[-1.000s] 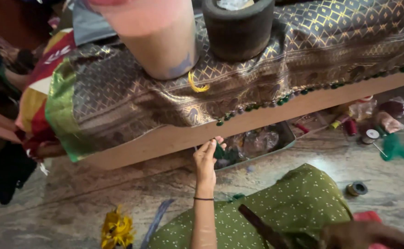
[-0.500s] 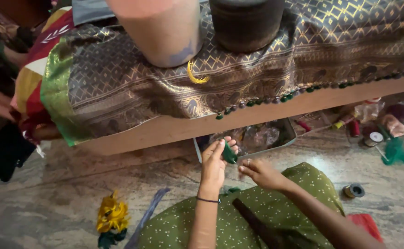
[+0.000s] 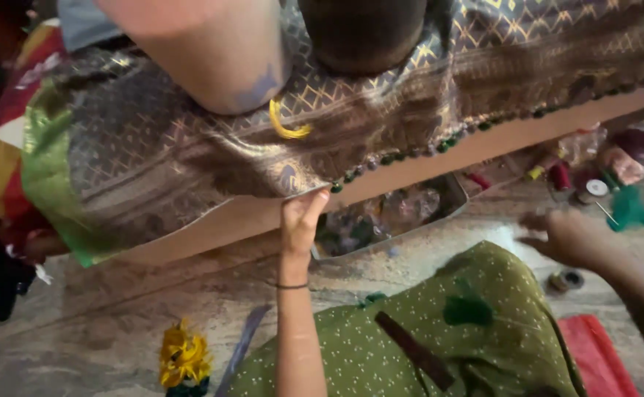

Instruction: The recorder is sewing or attaching small green tassel-like decorations to the edge of a patterned fabric.

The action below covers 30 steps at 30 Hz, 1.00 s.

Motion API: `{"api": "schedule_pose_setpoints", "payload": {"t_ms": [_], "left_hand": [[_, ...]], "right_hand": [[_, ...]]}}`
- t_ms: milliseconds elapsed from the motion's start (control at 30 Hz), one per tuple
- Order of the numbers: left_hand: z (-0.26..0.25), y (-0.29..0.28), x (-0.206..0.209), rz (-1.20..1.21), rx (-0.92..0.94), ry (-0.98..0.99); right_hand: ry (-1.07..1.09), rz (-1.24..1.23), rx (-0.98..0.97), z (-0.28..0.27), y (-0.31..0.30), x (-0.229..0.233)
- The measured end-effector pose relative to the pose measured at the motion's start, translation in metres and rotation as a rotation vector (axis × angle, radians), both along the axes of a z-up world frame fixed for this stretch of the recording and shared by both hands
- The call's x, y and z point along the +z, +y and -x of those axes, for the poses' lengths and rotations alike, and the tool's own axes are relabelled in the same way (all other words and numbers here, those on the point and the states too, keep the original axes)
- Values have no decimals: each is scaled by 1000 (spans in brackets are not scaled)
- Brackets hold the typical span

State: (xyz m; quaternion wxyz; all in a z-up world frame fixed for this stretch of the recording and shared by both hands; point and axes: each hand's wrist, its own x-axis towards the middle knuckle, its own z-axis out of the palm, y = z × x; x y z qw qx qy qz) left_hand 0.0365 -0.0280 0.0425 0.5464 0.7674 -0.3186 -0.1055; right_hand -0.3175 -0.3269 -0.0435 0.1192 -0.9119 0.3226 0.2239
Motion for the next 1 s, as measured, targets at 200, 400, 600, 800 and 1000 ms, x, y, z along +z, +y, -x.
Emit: {"api": "schedule_pose_setpoints", "payload": {"t_ms": [200,400,600,800,1000], "left_hand": [[4,-21,-14,374,-126,517],[37,-34,-17,542,-220,528],[73,-64,-37,775,-52,420],[95,-78,-14,1241,-124,959],[73,-41,28,899,-314,872]], "right_hand": [[-1108,-645,-480,-107,9,91],[-1759,-1764,-974,-120,4,107],[-1989,-1596,-728,-80,-19,98],[-1964,-1405,-685,-67,-11,131],[-1903,-1353,-846,-67,-13,121]]}}
